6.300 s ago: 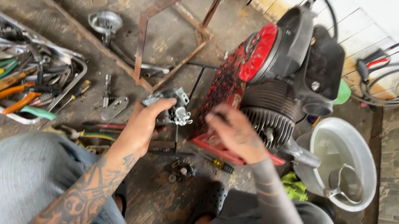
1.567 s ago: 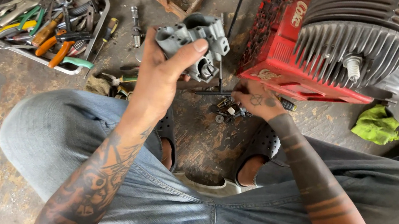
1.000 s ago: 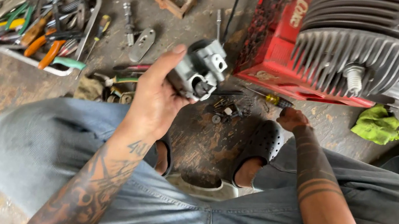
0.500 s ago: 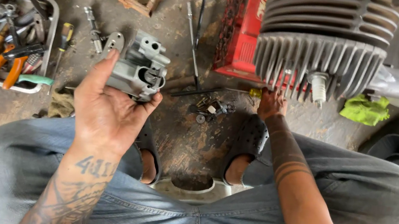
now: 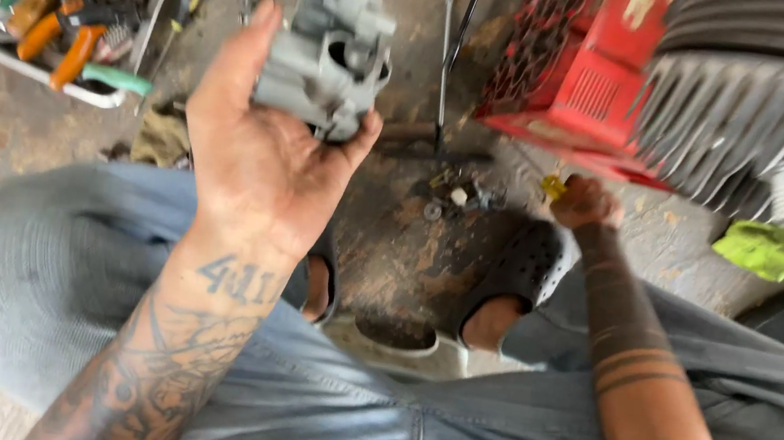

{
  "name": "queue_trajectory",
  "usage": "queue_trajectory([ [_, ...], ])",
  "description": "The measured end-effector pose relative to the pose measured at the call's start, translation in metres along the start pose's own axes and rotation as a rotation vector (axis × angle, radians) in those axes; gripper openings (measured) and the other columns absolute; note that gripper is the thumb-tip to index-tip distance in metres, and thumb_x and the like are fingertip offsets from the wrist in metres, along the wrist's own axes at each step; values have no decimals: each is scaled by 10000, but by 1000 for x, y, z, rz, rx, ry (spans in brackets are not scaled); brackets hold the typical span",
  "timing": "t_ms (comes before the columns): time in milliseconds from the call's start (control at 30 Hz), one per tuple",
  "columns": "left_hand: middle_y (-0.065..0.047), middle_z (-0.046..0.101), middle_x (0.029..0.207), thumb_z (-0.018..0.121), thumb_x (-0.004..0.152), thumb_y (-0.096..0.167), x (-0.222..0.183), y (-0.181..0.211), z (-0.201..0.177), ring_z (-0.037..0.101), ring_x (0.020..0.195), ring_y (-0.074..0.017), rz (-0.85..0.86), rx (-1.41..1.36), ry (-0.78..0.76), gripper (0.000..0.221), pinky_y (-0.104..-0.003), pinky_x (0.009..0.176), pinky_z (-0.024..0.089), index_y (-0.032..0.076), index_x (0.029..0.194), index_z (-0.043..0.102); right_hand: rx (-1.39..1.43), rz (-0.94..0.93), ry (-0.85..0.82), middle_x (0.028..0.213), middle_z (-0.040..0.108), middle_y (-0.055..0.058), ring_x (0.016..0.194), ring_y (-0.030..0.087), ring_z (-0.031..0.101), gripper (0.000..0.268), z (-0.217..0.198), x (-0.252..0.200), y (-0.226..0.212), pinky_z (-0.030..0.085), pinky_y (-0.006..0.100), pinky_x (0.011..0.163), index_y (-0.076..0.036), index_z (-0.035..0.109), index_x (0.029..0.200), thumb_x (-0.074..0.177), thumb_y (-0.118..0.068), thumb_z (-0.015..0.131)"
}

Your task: Disassembling and adjusting a motorcycle carburetor using a screwdriver while seated on the floor

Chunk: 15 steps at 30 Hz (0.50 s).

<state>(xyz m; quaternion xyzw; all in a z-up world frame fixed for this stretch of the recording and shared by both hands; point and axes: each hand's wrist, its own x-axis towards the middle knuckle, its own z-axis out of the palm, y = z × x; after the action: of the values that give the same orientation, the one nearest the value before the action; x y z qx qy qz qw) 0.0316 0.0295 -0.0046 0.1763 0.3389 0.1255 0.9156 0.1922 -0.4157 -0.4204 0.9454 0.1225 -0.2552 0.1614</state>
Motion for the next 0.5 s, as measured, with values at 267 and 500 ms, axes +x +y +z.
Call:
queue_trajectory([
  [267,-136,638,1053,768,759,277,-5,3,-3,595,944,-263,47,-51,-117,455,-453,840,492,5,1101,642,274,-169,4,570,540,52,553,285,535,269,-89,-86,3,475,381,569,-106,537,720,821,-354,565],
  [500,-198,621,1118,743,698,314,-14,12,16,627,1001,-298,98,32,-109,669,-446,870,571,-62,1230,592,-773,-897,494,885,402,-17,848,151,385,222,-220,-152,-15,328,257,785,-203,353,1072,1008,-415,372],
])
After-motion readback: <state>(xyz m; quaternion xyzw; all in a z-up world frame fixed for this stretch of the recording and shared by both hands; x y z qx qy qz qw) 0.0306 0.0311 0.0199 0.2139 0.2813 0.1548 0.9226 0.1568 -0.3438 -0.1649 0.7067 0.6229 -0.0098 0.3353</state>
